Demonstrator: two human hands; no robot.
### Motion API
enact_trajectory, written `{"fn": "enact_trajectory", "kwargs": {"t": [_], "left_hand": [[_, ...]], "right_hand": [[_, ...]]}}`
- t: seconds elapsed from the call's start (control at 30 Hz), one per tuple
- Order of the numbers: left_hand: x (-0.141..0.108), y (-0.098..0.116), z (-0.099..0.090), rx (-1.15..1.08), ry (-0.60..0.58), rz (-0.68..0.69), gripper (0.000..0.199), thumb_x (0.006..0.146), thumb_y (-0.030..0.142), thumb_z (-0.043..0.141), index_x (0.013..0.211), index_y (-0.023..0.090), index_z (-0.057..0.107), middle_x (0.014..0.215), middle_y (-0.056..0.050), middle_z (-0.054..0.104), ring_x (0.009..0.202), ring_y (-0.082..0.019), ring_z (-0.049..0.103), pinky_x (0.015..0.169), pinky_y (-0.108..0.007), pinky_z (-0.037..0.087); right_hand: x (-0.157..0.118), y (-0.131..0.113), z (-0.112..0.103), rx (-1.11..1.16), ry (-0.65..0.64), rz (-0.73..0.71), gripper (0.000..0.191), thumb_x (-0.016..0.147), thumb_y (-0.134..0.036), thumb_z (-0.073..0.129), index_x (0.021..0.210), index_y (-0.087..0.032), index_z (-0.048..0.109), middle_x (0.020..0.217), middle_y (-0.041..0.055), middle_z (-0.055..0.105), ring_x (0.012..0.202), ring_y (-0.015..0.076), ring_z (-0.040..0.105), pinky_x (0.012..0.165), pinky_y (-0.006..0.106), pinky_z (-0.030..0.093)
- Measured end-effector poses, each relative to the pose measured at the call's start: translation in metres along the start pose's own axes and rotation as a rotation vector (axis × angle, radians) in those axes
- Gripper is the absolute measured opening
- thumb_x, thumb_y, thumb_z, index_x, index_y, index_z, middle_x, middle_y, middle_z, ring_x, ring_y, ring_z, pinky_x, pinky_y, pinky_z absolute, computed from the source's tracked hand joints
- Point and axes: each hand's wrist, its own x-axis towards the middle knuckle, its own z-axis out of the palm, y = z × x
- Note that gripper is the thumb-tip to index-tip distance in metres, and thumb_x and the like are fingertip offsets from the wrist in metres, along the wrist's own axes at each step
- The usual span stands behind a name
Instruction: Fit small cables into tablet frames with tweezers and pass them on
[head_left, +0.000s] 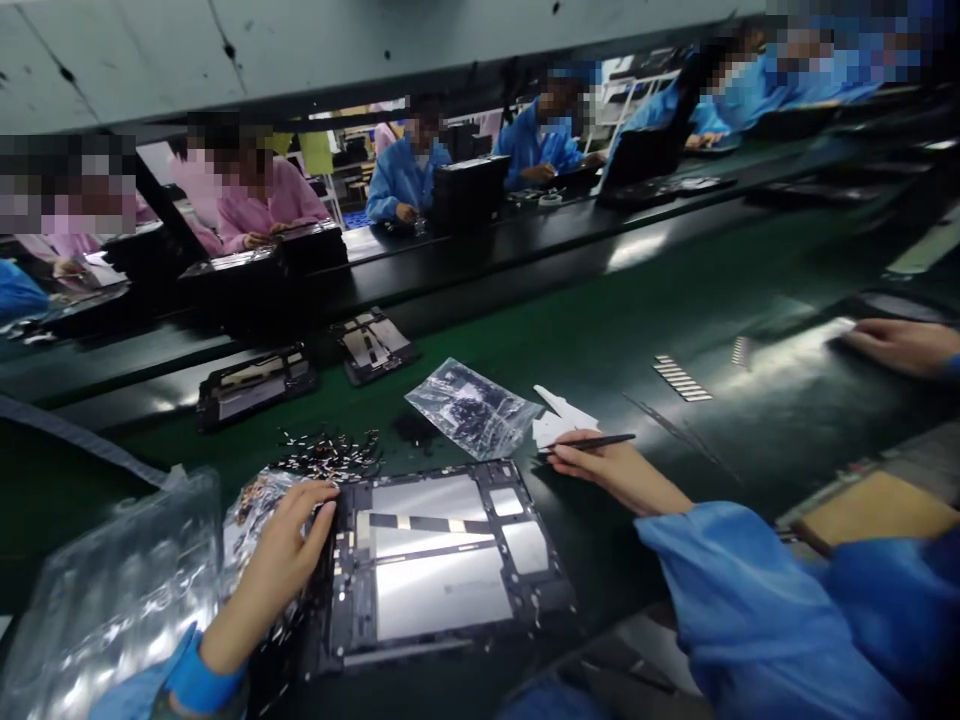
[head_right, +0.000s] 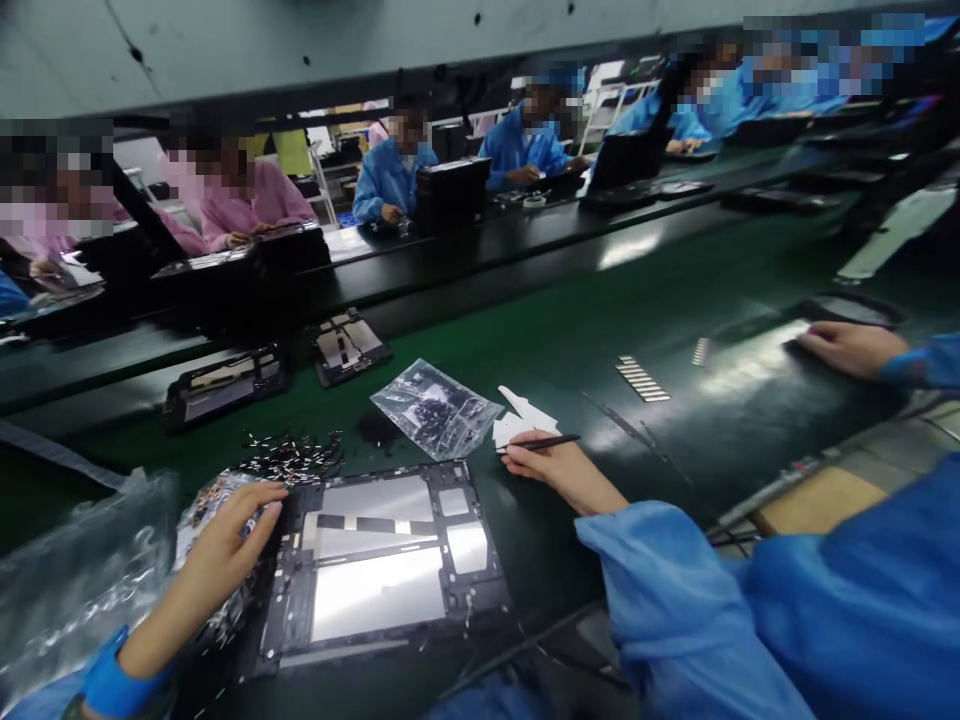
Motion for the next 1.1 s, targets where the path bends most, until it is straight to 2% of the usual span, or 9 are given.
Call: {"fn": "enact_trajectory", "kwargs": {"t": [0.13,0.27,0.4,0.5,0.67,0.87,1.1], "left_hand": [[0.02,0.026,0.004,-0.032,-0.09,0.041,0.026,0.091,0.034,0.043,0.102,0.019,0.061,0.106,-0.009,0.062,0.103,-0.022,0.059,0.091,-0.041,0.051],[0.045,0.06,0.016,-0.043,-0.241,0.086,0.028,0.091,0.032,0.043,0.111,0.019,0.058,0.117,-0.012,0.057,0.113,-0.022,0.055,0.098,-0.04,0.047],[0.069,0.088,0.033,-0.013,-0.401,0.147,0.033,0.092,0.031,0.042,0.119,0.016,0.055,0.129,-0.014,0.05,0.121,-0.024,0.05,0.104,-0.041,0.043],[0.085,0.1,0.046,0.01,-0.473,0.168,0.033,0.092,0.029,0.044,0.119,0.015,0.055,0.131,-0.014,0.049,0.122,-0.024,0.049,0.105,-0.041,0.042],[0.099,0.103,0.061,0.003,-0.501,0.176,0.031,0.091,0.029,0.045,0.115,0.014,0.057,0.127,-0.014,0.052,0.119,-0.024,0.051,0.105,-0.04,0.042],[0.096,0.094,0.067,-0.057,-0.491,0.167,0.03,0.092,0.031,0.043,0.112,0.016,0.058,0.124,-0.013,0.054,0.116,-0.023,0.053,0.102,-0.041,0.043],[0.092,0.086,0.071,-0.12,-0.472,0.156,0.029,0.092,0.032,0.042,0.112,0.018,0.059,0.126,-0.012,0.053,0.119,-0.023,0.051,0.104,-0.042,0.042]], "right_hand": [[0.018,0.016,0.007,-0.033,0.098,-0.089,0.039,0.056,-0.048,0.08,0.075,-0.022,0.058,0.074,0.0053,0.068,0.073,0.0228,0.069,0.07,0.037,0.059],[0.035,0.029,0.021,-0.116,0.141,-0.192,0.04,0.058,-0.053,0.075,0.075,-0.022,0.057,0.071,0.003,0.066,0.066,0.0223,0.066,0.072,0.042,0.056],[0.038,0.035,0.027,-0.207,0.174,-0.26,0.036,0.064,-0.055,0.069,0.075,-0.022,0.058,0.069,0.0025,0.064,0.068,0.023,0.064,0.073,0.043,0.052],[0.036,0.037,0.026,-0.257,0.191,-0.292,0.034,0.067,-0.054,0.067,0.076,-0.022,0.059,0.071,0.0026,0.063,0.069,0.0224,0.062,0.073,0.041,0.05],[0.035,0.035,0.027,-0.286,0.138,-0.348,0.03,0.07,-0.051,0.065,0.076,-0.022,0.06,0.076,0.0033,0.064,0.073,0.0211,0.06,0.071,0.036,0.048],[0.033,0.028,0.03,-0.264,0.092,-0.355,0.028,0.072,-0.049,0.064,0.077,-0.022,0.061,0.077,0.0024,0.064,0.077,0.0203,0.06,0.072,0.034,0.048],[0.028,0.023,0.028,-0.171,0.144,-0.297,0.035,0.066,-0.054,0.07,0.074,-0.022,0.06,0.074,0.0019,0.063,0.074,0.0205,0.061,0.076,0.038,0.049]]}}
